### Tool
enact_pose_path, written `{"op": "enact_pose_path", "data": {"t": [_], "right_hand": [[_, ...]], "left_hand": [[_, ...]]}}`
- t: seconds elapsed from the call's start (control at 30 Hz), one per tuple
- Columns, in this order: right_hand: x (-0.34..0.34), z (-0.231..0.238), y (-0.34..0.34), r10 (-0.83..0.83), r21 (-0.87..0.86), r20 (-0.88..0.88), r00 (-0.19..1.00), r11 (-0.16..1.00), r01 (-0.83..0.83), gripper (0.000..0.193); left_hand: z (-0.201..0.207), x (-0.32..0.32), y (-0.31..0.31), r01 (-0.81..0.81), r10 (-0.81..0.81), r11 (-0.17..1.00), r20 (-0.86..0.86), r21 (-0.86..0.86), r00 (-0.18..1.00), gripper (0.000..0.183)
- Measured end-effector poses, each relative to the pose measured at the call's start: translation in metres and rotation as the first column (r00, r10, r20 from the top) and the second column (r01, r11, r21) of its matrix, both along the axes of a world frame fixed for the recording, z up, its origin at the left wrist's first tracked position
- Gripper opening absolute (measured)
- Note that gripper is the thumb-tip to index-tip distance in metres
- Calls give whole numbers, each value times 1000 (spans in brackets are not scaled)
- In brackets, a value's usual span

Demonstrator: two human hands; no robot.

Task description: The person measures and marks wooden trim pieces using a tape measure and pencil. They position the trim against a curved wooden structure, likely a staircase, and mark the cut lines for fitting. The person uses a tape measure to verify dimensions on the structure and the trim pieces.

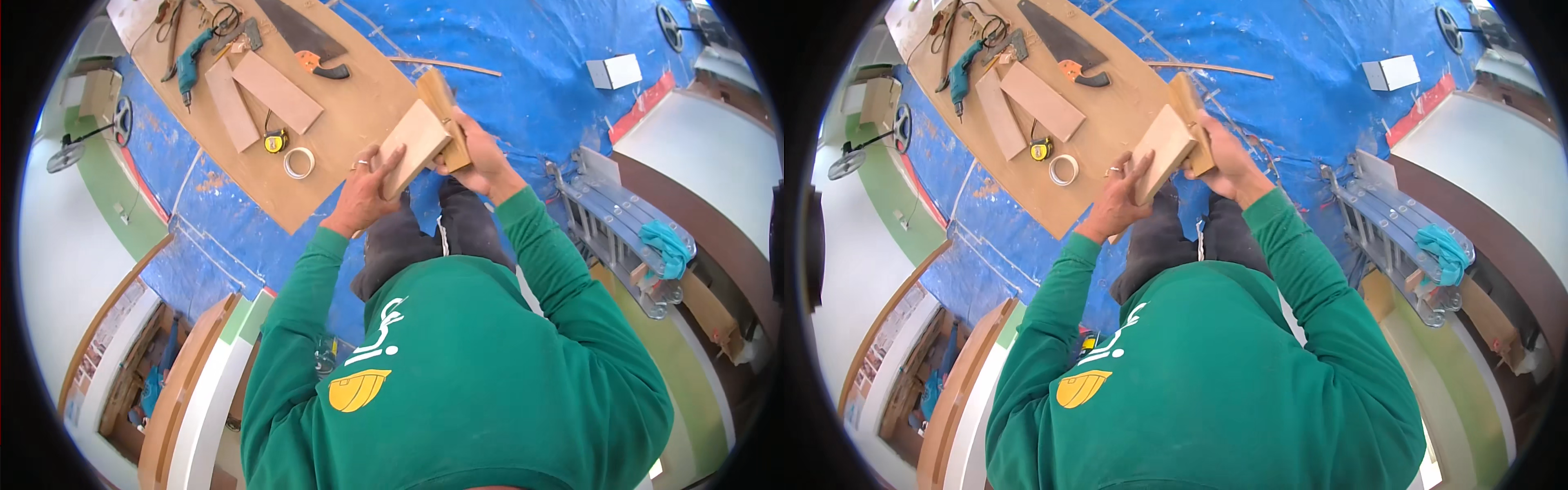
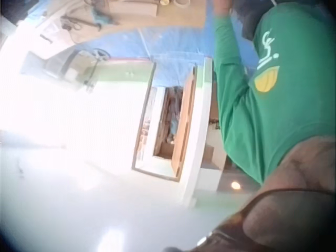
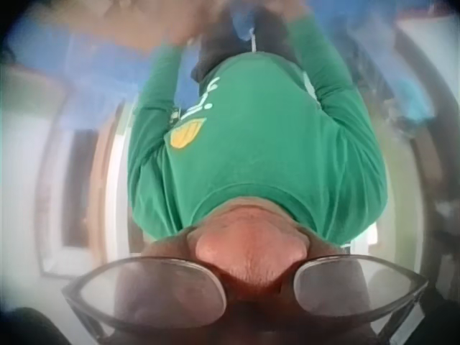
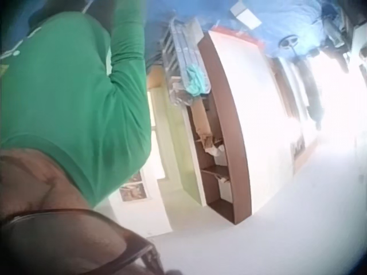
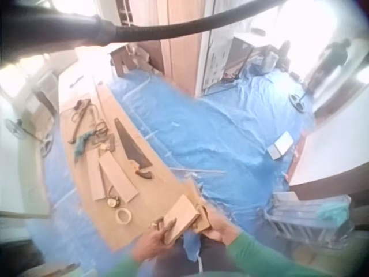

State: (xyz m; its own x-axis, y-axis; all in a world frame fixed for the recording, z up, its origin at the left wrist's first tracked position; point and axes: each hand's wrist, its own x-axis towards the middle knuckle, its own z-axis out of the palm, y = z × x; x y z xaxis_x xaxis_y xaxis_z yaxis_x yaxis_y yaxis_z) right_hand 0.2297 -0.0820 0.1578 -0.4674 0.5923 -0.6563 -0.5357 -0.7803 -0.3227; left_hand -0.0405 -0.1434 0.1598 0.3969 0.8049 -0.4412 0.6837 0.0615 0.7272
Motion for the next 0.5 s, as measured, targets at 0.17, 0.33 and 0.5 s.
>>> {"op": "enact_pose_path", "data": {"t": [0.17,0.33,0.5], "right_hand": [[-8,11,10,-90,-221,156,984,967,124,55],[11,37,-53,23,-187,-8,1000,982,-24,54],[-5,-8,3,-16,-142,99,995,989,30,52]], "left_hand": [[-10,-2,-9,150,-148,978,-22,147,989,109],[-14,-28,7,-107,110,990,31,-96,993,110],[-2,-8,-7,161,-163,966,-7,203,987,104]]}}
